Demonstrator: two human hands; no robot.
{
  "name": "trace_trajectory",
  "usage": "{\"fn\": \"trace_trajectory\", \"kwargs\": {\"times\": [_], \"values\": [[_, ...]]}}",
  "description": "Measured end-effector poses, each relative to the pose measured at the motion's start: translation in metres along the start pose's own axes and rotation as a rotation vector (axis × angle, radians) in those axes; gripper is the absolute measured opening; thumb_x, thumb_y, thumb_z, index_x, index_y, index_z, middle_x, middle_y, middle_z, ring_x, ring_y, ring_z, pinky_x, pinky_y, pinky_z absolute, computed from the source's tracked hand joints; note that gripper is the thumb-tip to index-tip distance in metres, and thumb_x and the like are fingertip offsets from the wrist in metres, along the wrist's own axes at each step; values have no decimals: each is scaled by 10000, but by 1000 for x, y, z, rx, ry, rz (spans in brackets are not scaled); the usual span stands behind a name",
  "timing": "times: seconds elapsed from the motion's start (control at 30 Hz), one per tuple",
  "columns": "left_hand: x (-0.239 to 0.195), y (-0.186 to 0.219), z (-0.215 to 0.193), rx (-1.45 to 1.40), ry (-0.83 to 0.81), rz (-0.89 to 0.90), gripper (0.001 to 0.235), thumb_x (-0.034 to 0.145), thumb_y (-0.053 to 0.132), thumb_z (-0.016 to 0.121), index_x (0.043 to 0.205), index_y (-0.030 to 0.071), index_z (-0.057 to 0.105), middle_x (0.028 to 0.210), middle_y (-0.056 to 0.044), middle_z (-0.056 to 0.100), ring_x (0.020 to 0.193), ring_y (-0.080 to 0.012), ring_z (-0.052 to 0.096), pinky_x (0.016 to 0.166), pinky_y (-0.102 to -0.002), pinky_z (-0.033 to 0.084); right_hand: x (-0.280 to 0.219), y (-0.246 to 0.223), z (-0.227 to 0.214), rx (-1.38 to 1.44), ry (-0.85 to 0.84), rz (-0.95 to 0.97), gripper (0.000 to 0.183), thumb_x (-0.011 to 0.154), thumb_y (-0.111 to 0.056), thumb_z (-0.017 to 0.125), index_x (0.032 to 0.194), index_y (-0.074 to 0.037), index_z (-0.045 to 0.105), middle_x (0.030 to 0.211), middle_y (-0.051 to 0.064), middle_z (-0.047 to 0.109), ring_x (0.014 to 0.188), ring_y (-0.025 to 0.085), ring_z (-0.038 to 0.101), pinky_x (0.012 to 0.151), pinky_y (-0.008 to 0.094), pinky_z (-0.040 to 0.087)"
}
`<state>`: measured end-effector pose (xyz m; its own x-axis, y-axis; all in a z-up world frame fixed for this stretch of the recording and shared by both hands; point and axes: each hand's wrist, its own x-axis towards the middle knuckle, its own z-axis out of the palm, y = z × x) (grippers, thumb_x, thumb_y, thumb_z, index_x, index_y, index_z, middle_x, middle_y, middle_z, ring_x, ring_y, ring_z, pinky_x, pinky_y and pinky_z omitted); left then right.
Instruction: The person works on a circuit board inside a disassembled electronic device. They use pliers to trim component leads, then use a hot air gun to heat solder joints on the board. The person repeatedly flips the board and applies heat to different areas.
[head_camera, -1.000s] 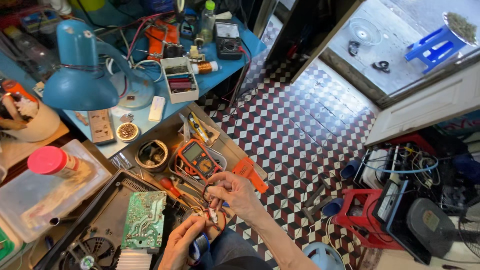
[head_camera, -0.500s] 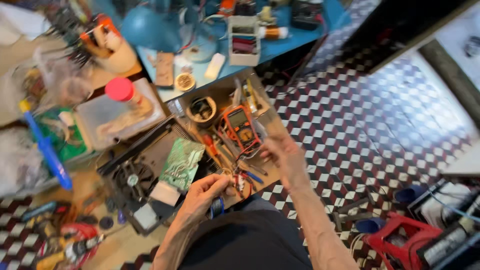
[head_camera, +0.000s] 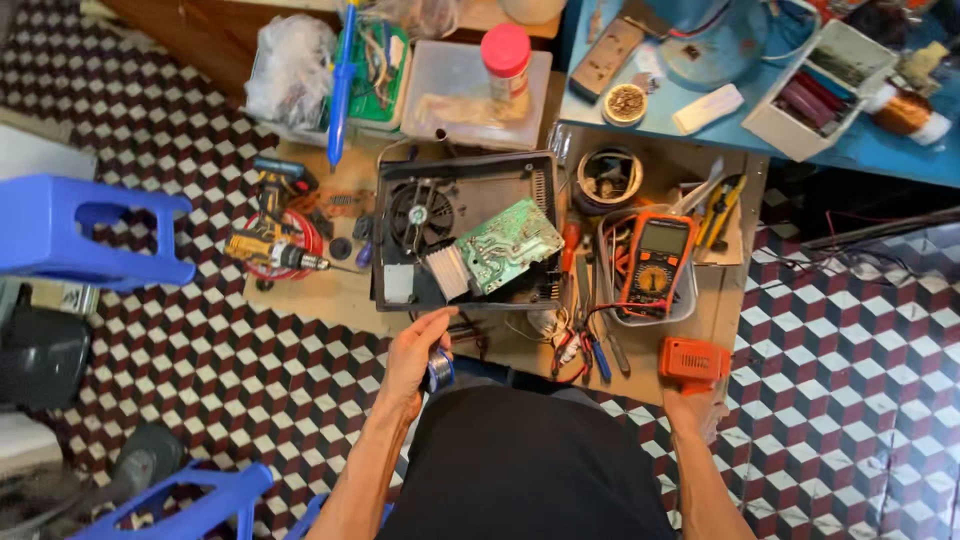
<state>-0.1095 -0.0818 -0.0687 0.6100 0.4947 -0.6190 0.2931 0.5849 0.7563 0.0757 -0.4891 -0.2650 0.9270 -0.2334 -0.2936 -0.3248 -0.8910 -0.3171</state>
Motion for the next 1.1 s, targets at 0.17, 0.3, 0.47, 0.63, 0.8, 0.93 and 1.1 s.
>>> {"fn": "trace_trajectory", "kwargs": {"times": [0.17, 0.3, 0.47, 0.63, 0.8, 0.93, 1.1], "values": [[14, -11, 0, 53, 84, 29, 383, 993, 329, 683, 1129, -20, 766, 668, 22, 565, 598, -51, 515, 569, -204, 392, 9, -1, 2, -2, 19, 149, 909, 743, -274, 821, 1509, -2, 414, 1418, 287, 444, 1164, 512, 582, 987, 581, 492], [36, -14, 0, 91, 50, 104, 371, 969, 306, 679, 1186, 15, 759, 673, 17, 608, 598, -38, 488, 556, -202, 361, 16, 6, -19, -94, 4, -27, 725, 780, -262, 883, 1381, 18, 587, 1330, 313, 516, 1167, 465, 615, 1021, 517, 531], [61, -10, -3, 71, 6, 170, 382, 958, 263, 661, 1261, 38, 720, 756, 40, 701, 640, -22, 503, 588, -186, 402, -5, -10, -82, 839, -226, -121, 647, 828, -129, 770, 1413, 16, 537, 1197, 129, 645, 1010, 245, 669, 830, 372, 587], [78, -9, -7, 136, 43, 119, 384, 952, 257, 659, 1246, 26, 744, 704, 21, 637, 641, -38, 535, 577, -205, 413, -27, -89, -128, 942, -457, -259, 644, 843, -144, 748, 1428, -69, 490, 979, -29, 650, 741, 113, 643, 578, 331, 567], [91, -5, -8, 163, 77, 117, 385, 946, 308, 669, 1211, 47, 768, 641, 6, 608, 592, -54, 542, 547, -231, 415, -68, -176, -100, 770, -526, -416, 370, 912, -180, 785, 1145, 42, 603, 805, 60, 675, 625, 151, 648, 577, 354, 613], [96, 7, -7, 234, 132, 59, 385, 954, 344, 695, 1139, 24, 799, 600, -21, 607, 541, -73, 534, 524, -256, 386, -88, -227, -78, 511, -563, -486, 369, 849, -231, 758, 1123, -31, 614, 731, 75, 674, 508, 170, 601, 437, 335, 534], [95, 18, -3, 298, 171, 143, 405, 923, 364, 656, 1218, 94, 723, 624, -35, 675, 523, -96, 627, 513, -265, 480, -90, -263, -62, 350, -669, -433, 344, 892, -282, 755, 1035, 17, 662, 750, 97, 720, 572, 185, 667, 522, 328, 585]]}}
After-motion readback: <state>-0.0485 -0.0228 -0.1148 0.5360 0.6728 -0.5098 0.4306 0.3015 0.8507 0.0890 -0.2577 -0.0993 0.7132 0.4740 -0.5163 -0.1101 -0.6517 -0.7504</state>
